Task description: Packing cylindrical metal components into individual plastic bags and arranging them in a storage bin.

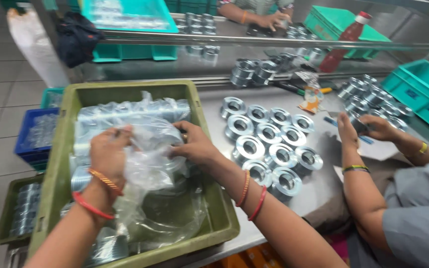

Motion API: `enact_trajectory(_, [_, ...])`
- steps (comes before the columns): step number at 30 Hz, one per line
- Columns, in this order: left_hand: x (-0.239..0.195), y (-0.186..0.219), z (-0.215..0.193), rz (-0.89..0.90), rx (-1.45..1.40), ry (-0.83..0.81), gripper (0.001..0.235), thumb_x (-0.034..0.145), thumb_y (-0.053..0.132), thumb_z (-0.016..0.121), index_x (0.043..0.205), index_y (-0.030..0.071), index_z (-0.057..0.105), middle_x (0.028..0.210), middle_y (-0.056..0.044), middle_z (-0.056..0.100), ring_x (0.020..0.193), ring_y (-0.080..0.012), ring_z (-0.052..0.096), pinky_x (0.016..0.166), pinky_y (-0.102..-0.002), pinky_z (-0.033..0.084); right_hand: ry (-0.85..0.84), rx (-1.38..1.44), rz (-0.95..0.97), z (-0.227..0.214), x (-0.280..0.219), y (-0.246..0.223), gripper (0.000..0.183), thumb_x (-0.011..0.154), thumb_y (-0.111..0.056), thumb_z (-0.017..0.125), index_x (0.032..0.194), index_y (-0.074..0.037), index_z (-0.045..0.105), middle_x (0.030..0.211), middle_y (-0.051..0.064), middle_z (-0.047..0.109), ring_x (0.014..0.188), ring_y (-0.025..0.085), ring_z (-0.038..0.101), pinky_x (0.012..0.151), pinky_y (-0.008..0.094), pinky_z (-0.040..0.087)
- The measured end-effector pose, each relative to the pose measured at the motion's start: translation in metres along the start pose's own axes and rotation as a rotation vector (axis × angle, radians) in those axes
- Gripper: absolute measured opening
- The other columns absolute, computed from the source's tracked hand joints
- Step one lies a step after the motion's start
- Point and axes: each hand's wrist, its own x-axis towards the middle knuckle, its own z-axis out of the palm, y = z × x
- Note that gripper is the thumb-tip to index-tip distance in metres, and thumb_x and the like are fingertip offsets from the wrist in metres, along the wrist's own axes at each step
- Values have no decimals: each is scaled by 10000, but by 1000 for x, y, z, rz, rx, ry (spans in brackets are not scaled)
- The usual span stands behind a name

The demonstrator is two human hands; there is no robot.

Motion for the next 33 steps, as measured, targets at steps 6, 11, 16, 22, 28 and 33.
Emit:
enact_trajectory(6, [11,11,-21,272,-18,148,179,1095,121,711,955,13,682,888,-2,654,776,-90,573,711,-252,491,184,-273,-208,5,-31,-29,561,739,19,871,1241,49,623,1072,121,730,979,188,711,844,303,590])
enact_trajectory(11, [-8,35,-11,300,108,154,303,1113,155,716,867,-1,634,846,-13,624,740,-95,547,667,-285,487,335,-135,-336,-8,-76,-53,504,788,91,736,1269,39,592,1111,155,701,994,203,711,832,308,615])
enact_trajectory(16, [-17,35,-4,434,501,121,403,1135,212,757,842,-48,658,733,-59,607,694,-113,504,672,-314,446,455,40,-300,-64,-155,-72,512,749,139,574,1246,11,562,1131,111,687,990,179,748,725,269,593])
enact_trajectory(22, [-23,38,4,482,723,74,415,1100,279,755,817,-16,682,641,-86,660,627,-171,580,672,-327,462,974,-393,-225,-155,-233,-55,342,810,86,733,1128,-4,644,993,88,709,784,101,720,525,230,536])
enact_trajectory(28, [-20,30,7,465,840,13,382,1052,322,754,822,22,699,620,-86,678,591,-199,630,668,-333,479,1140,-576,91,-242,-272,18,358,740,105,785,1077,16,702,876,111,726,657,132,667,503,252,512])
enact_trajectory(33, [-16,18,-1,427,938,5,413,1070,342,773,834,8,713,632,-90,687,546,-194,633,684,-342,491,956,-307,186,-285,-277,72,361,697,103,761,1050,73,693,849,148,761,663,170,730,545,261,552])
